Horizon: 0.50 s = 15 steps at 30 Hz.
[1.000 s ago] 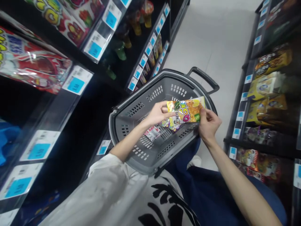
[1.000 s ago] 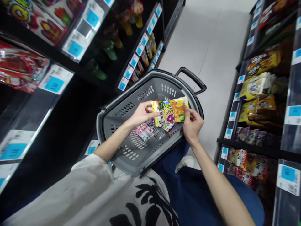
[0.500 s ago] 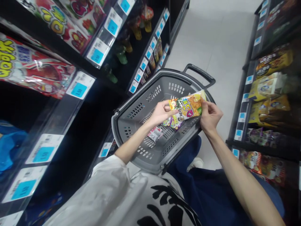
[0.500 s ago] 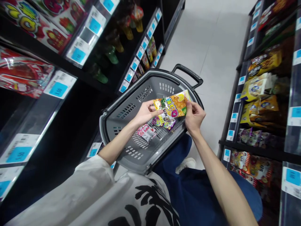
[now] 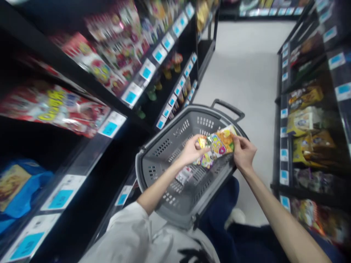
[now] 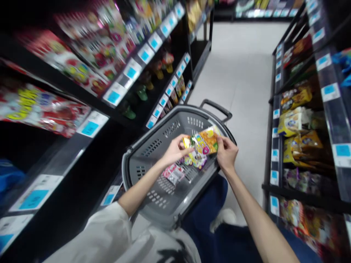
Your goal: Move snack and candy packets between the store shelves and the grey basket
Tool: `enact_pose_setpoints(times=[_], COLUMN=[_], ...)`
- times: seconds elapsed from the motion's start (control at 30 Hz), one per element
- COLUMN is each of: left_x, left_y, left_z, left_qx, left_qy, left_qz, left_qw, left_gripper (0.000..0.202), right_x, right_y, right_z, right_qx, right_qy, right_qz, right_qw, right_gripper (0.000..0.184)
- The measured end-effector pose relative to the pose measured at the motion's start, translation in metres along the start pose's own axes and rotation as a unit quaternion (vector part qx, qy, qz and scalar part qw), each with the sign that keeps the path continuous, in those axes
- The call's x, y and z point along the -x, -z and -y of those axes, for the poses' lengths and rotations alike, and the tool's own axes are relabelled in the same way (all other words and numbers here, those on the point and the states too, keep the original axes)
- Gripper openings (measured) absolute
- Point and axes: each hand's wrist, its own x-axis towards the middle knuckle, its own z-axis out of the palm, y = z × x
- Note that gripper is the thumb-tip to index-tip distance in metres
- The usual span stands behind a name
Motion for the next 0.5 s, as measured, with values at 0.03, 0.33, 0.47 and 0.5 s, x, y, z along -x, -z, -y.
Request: enact_pose_setpoints(times=[0.03,0.33,0.47,0.5], left_x=[0.001,0.003,0.005,0.005], left_y=[0.0,-0.013,-0.027,-0.03], left_z=[0.0,0.016,0.025,0.026], left_qx=[-0.055,-0.213,-0.231,-0.236], left_qy=[-0.017,-0.16,-0.149,-0.151], left_qz=[-0.016,0.069,0.08,0.075], left_qw=[0.998,0.961,0.958,0.957], left_gripper=[0.052,0.118,0.131,0.129], right_x=[0.001,-0.003,0.0,0.0], right_y=[0.002,-0.001,0.0,0.0], right_z=[0.001,-0.007,0.007,0.009], right_qx=[0.014,0.072,0.033,0.022], right_qy=[-0.001,0.064,0.06,0.053], right_qz=[0.011,0.168,0.243,0.246], right_qw=[1.0,0.981,0.968,0.968], right_gripper=[0.047,0.035,0.04,0.042])
